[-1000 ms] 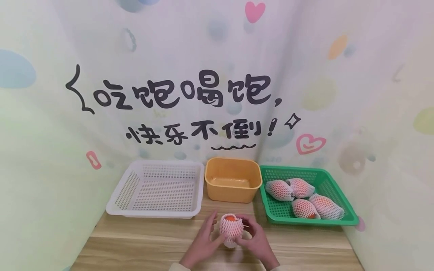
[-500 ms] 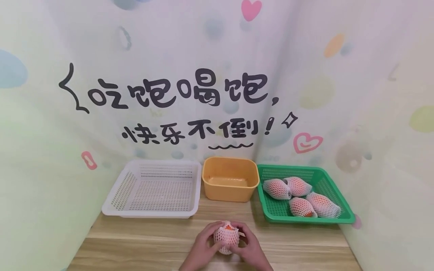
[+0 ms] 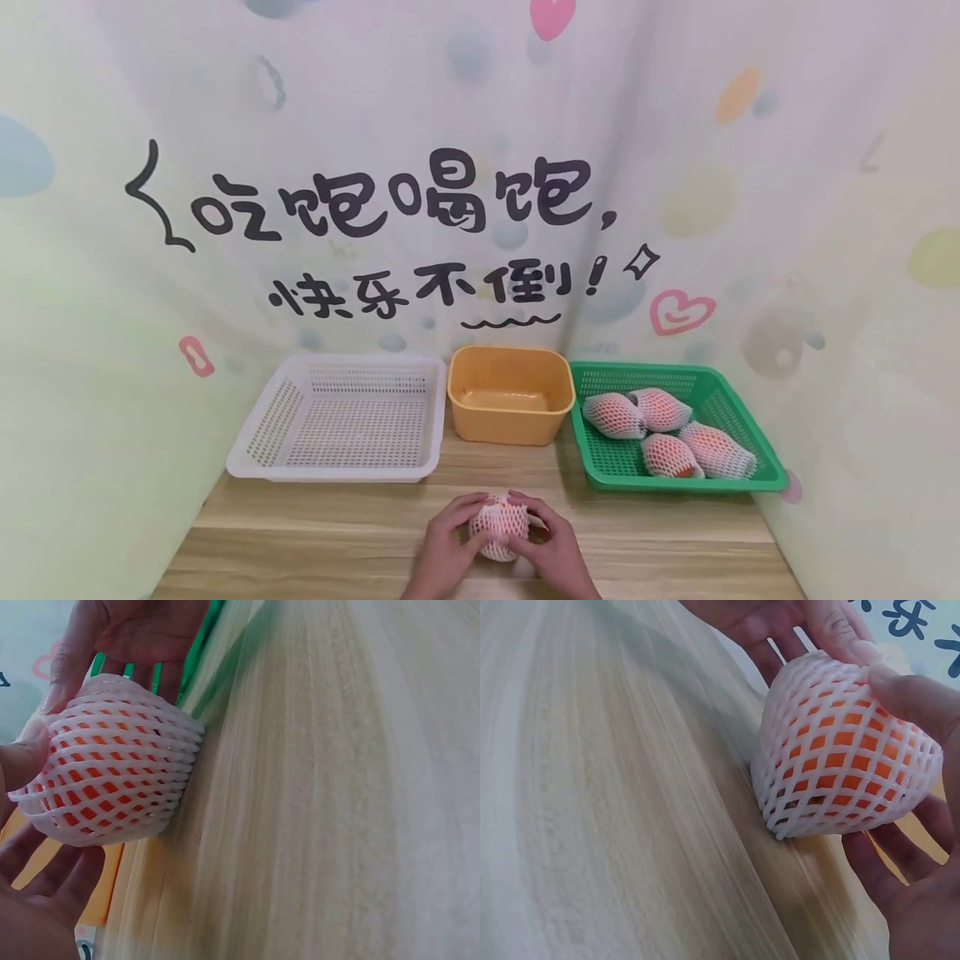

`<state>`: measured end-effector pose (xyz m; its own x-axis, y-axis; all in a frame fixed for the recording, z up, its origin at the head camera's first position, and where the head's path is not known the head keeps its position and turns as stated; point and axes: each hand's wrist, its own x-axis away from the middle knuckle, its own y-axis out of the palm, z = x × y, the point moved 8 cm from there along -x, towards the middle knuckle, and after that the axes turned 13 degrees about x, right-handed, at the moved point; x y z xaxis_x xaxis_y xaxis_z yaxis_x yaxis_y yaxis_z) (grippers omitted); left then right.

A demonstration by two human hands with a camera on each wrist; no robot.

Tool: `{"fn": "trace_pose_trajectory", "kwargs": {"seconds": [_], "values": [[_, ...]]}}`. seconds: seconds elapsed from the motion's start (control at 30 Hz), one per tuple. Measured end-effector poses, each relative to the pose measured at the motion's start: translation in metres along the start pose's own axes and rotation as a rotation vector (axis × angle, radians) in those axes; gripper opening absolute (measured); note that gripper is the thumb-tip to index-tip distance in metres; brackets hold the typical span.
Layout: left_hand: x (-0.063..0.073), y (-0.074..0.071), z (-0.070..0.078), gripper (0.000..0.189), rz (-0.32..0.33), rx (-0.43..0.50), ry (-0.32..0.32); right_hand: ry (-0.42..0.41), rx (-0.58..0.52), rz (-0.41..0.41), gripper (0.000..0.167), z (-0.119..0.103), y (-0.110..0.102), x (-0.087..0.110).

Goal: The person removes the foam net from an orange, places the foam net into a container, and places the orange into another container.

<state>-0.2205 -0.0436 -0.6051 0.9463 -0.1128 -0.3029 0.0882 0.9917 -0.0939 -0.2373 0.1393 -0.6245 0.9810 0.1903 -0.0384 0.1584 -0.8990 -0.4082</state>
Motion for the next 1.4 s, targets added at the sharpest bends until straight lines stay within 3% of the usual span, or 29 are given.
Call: {"fn": "trace_pose_trajectory", "kwargs": {"seconds": [0.23,0.37,0.47,0.63,0.73,0.87,1.07,1.4], "values": [[0.0,-0.003,-0.001,0.03,0.06,0.037,0.023,-0.005,-0.005,0.094,0.034,-0.008,-0.004,0.001],[-0.002,-0.003,0.003,0.033,0.056,0.035,0.035,-0.04,0.015,0.098,0.042,-0.012,-0.006,0.001],[-0.004,-0.001,0.002,0.042,0.021,0.019,0.012,-0.085,0.041,0.052,0.051,-0.014,-0.005,0.0],[-0.001,0.007,-0.011,0.062,-0.097,0.029,-0.122,-0.127,0.089,-0.006,0.05,-0.014,-0.004,-0.001],[0.001,0.012,-0.017,0.066,-0.169,0.101,-0.175,-0.097,0.077,-0.044,0.049,-0.009,-0.001,-0.002],[0.0,0.014,-0.019,0.061,-0.191,0.192,-0.201,-0.034,0.049,-0.089,0.047,-0.003,0.004,-0.002],[-0.004,0.008,-0.019,0.051,-0.153,0.191,-0.172,-0.031,0.067,-0.038,0.04,-0.005,-0.001,0.0],[-0.002,-0.001,-0.013,0.043,-0.05,0.072,-0.06,0.01,0.035,0.048,0.035,-0.008,-0.003,0.002]]}}
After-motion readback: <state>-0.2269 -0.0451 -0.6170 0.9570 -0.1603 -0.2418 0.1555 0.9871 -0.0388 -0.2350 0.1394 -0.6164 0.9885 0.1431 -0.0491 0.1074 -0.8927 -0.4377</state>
